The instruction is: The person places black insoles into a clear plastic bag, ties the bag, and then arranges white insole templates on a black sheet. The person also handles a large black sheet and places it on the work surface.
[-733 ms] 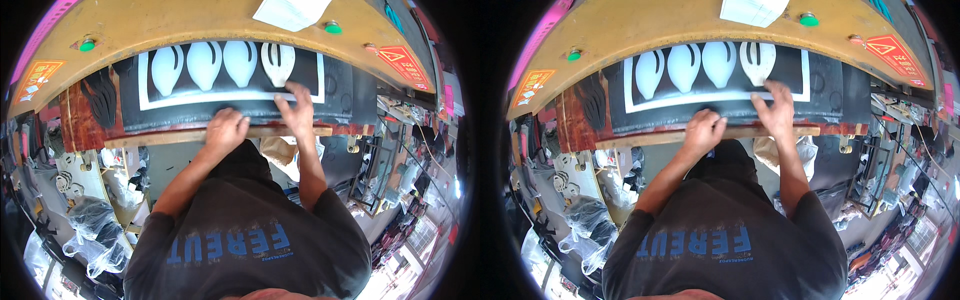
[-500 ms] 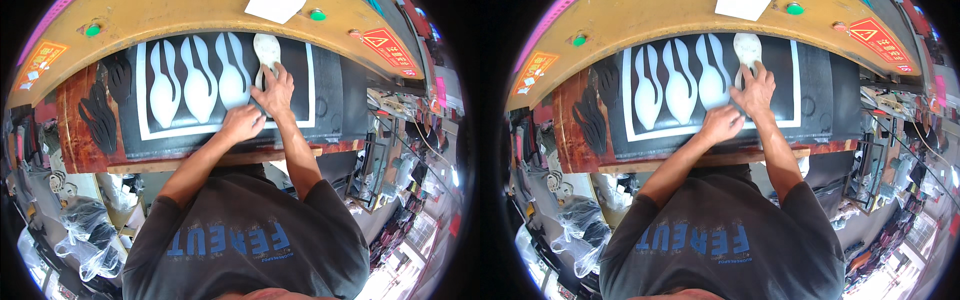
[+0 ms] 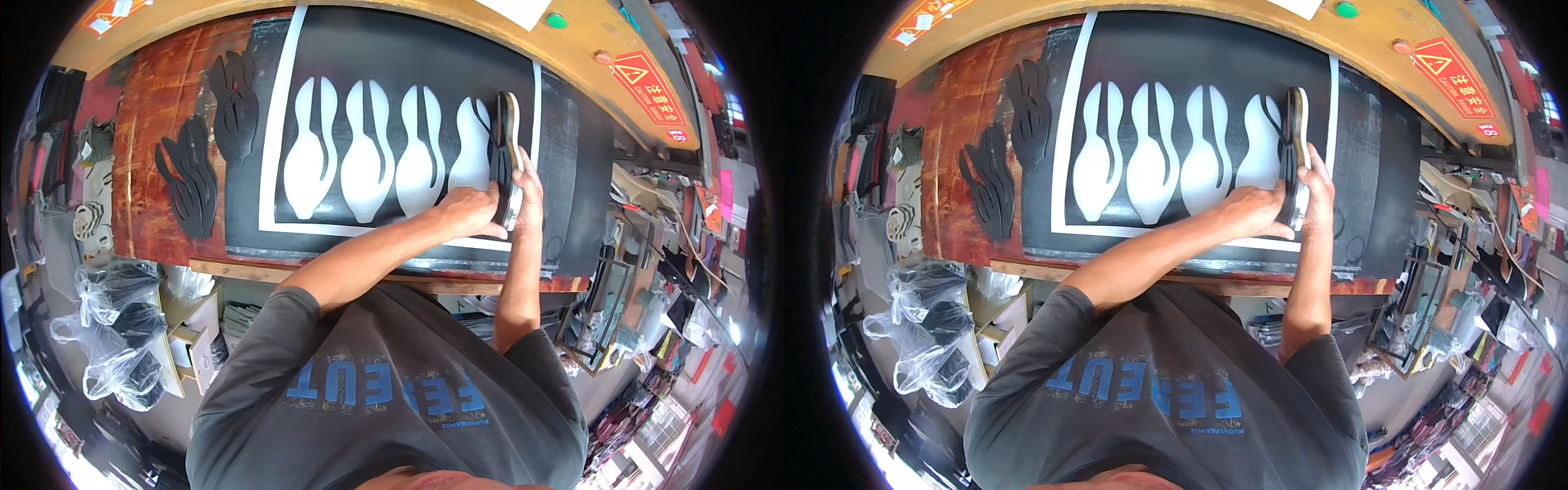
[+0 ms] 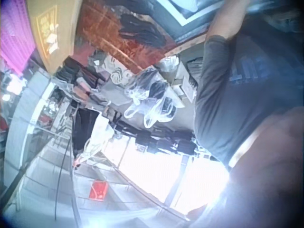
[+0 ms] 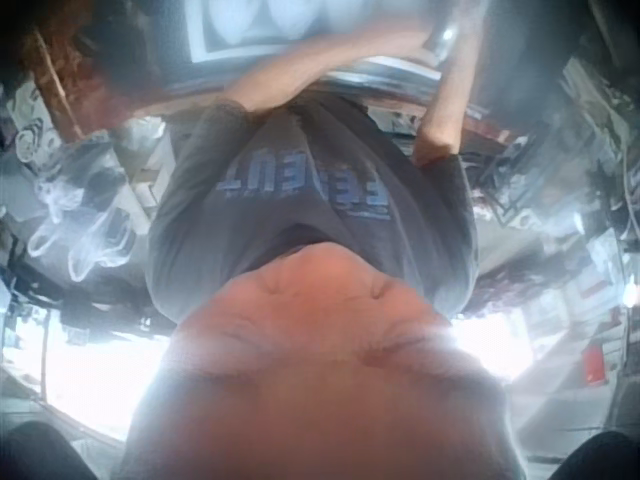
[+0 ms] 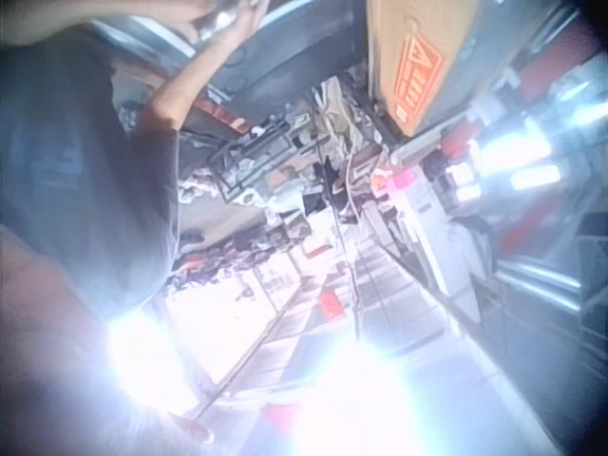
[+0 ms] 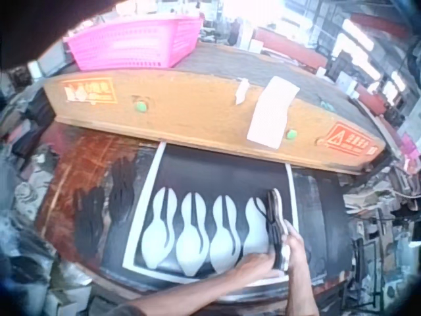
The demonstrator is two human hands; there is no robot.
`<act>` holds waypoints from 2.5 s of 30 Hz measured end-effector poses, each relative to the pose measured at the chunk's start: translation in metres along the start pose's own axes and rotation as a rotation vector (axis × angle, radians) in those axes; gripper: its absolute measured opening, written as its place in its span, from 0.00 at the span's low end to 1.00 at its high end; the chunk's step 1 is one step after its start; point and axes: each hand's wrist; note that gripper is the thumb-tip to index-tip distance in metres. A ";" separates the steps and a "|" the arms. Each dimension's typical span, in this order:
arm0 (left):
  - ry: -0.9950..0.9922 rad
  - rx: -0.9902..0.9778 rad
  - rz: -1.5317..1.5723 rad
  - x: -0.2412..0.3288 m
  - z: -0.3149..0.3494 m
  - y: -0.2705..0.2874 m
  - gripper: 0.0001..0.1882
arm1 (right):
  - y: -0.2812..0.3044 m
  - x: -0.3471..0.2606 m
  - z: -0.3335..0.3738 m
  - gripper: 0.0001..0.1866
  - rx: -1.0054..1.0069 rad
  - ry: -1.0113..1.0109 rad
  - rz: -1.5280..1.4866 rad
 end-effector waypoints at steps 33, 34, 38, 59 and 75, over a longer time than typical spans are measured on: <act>0.666 0.737 0.058 -0.155 0.156 0.151 0.14 | -0.032 0.009 -0.105 0.50 0.426 0.676 1.359; 0.535 0.719 0.019 -0.151 0.138 0.133 0.12 | -0.035 0.006 -0.118 0.50 0.429 0.667 1.343; 0.329 0.600 -0.254 -0.149 0.097 0.107 0.05 | -0.047 -0.005 -0.159 0.48 0.448 0.809 1.339; 0.335 0.583 -0.477 -0.214 -0.031 0.157 0.12 | -0.093 -0.010 -0.122 0.39 0.402 0.732 0.619; 0.344 0.618 -0.531 -0.242 -0.081 0.183 0.13 | -0.065 0.031 -0.205 0.13 0.239 1.158 1.185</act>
Point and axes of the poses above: each hand's wrist, its own z-axis away from the middle knuckle, its own y-axis out of the back of the hand, x = y × z, and after that the axes turned 14 degrees about x, right-handed
